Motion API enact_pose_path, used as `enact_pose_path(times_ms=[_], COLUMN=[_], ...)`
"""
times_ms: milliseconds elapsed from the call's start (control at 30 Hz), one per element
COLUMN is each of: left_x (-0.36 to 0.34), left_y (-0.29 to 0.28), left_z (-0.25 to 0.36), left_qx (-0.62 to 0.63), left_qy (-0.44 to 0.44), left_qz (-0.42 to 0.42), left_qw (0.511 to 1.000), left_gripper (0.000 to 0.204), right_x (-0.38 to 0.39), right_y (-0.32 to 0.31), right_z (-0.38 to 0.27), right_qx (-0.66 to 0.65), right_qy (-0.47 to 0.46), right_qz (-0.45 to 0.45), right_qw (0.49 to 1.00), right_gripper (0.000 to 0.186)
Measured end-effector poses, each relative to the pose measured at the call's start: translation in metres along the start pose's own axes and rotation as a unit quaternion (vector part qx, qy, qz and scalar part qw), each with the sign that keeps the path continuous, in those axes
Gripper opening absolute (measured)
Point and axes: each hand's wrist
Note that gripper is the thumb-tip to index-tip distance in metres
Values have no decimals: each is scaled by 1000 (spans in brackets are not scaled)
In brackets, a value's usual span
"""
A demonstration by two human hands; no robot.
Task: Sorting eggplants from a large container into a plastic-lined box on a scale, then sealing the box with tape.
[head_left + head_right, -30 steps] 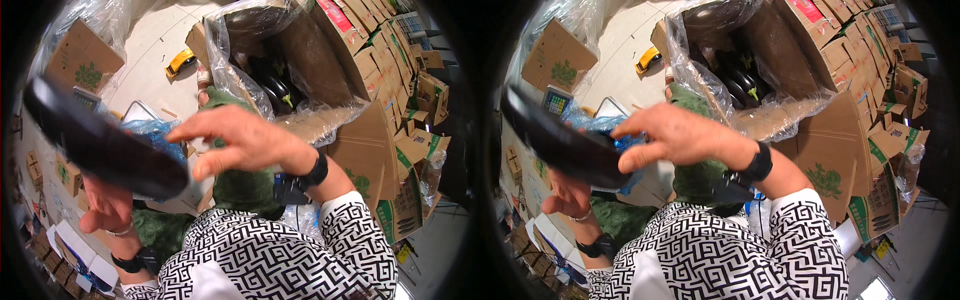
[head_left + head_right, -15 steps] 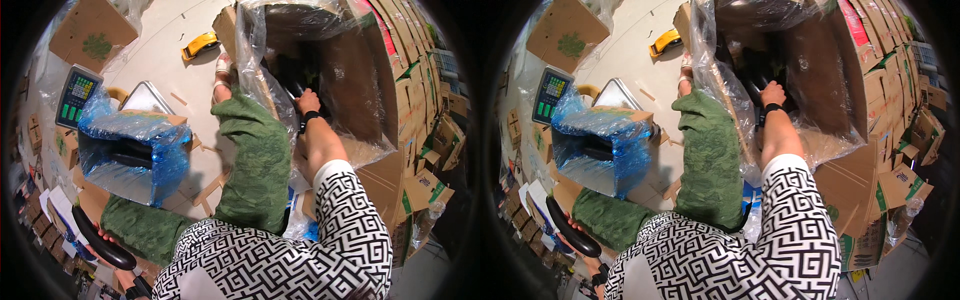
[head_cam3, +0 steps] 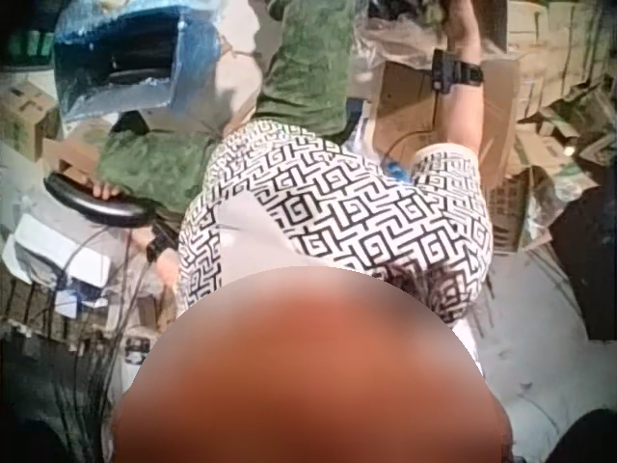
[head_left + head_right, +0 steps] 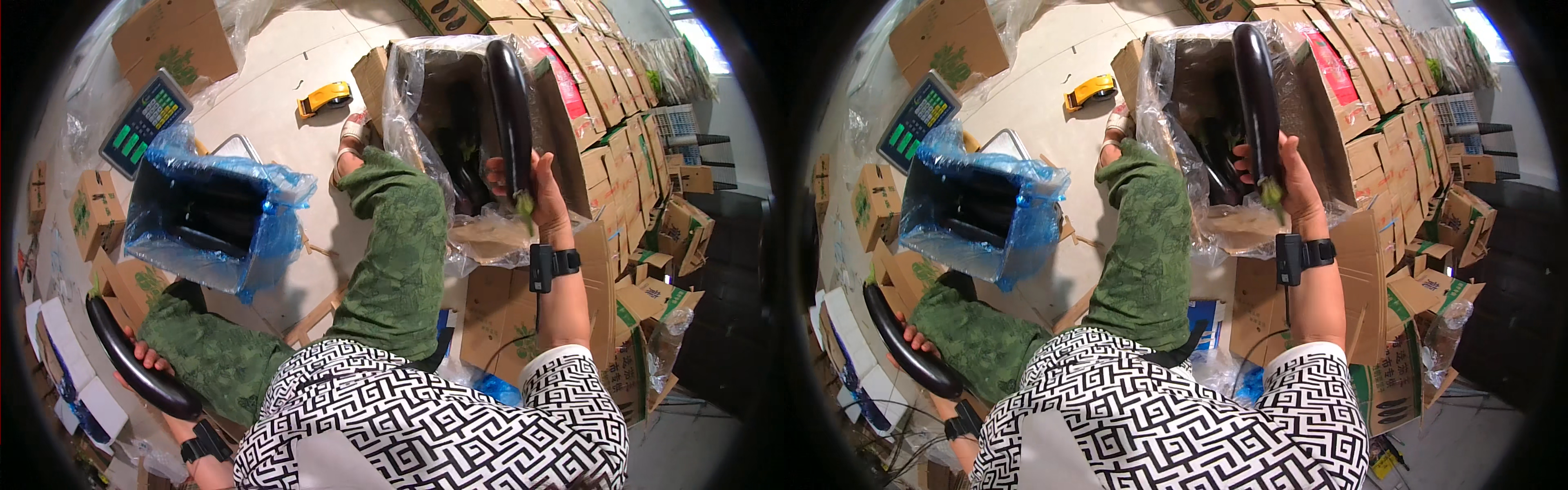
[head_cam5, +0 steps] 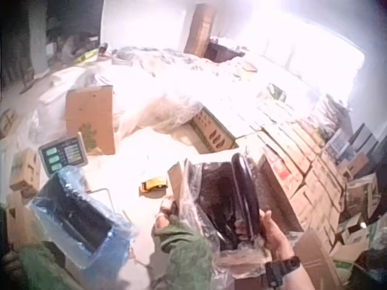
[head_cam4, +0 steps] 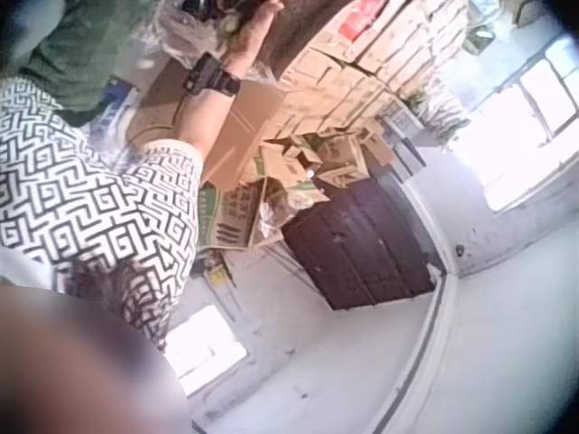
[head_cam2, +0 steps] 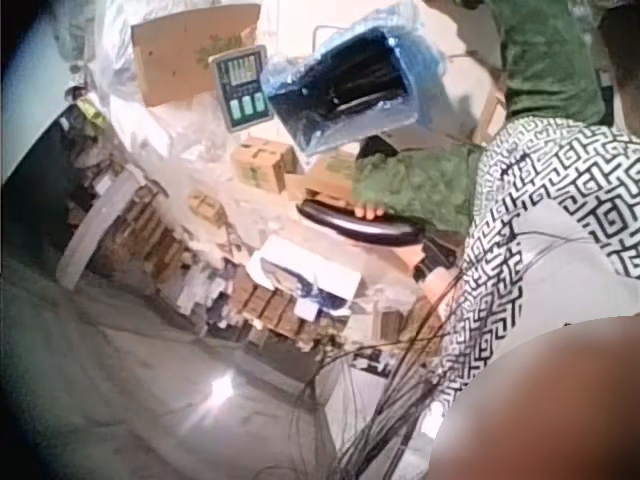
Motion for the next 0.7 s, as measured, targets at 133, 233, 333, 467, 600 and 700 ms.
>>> enact_pose_path(times_ms=[133, 233, 333, 467, 600, 700], left_x=[-14, -16, -12, -14, -21, -37], left_y=[-9, -18, -24, -18, -14, -2], left_z=[12, 9, 15, 14, 14, 9], left_qx=[-13, -26, -23, -28, -32, -18], left_qy=[-13, -9, -14, -27, -27, -41], left_qz=[-92, -80, -95, -63, -16, 21], left_qw=[996, 996, 995, 997, 999, 999], left_gripper=[86, 87, 89, 88, 84, 78], right_x=[5, -10, -34, -75, -91, -103], right_y=[45, 34, -8, -74, -75, -125], right_z=[-25, -24, -1, 76, 145, 212], right_qx=[238, 244, 310, 563, 584, 582], right_qy=[-48, -62, -31, 98, 153, 137], right_qz=[-29, -3, 25, -7, -38, -44], right_qw=[970, 968, 950, 820, 796, 800], right_gripper=[36, 36, 37, 58, 73, 73])
Point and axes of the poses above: each hand's wrist, its own x-axis away from the middle knuckle, its own y-axis out of the palm, z = x × y, and after that the axes turned 13 degrees about -y, right-handed
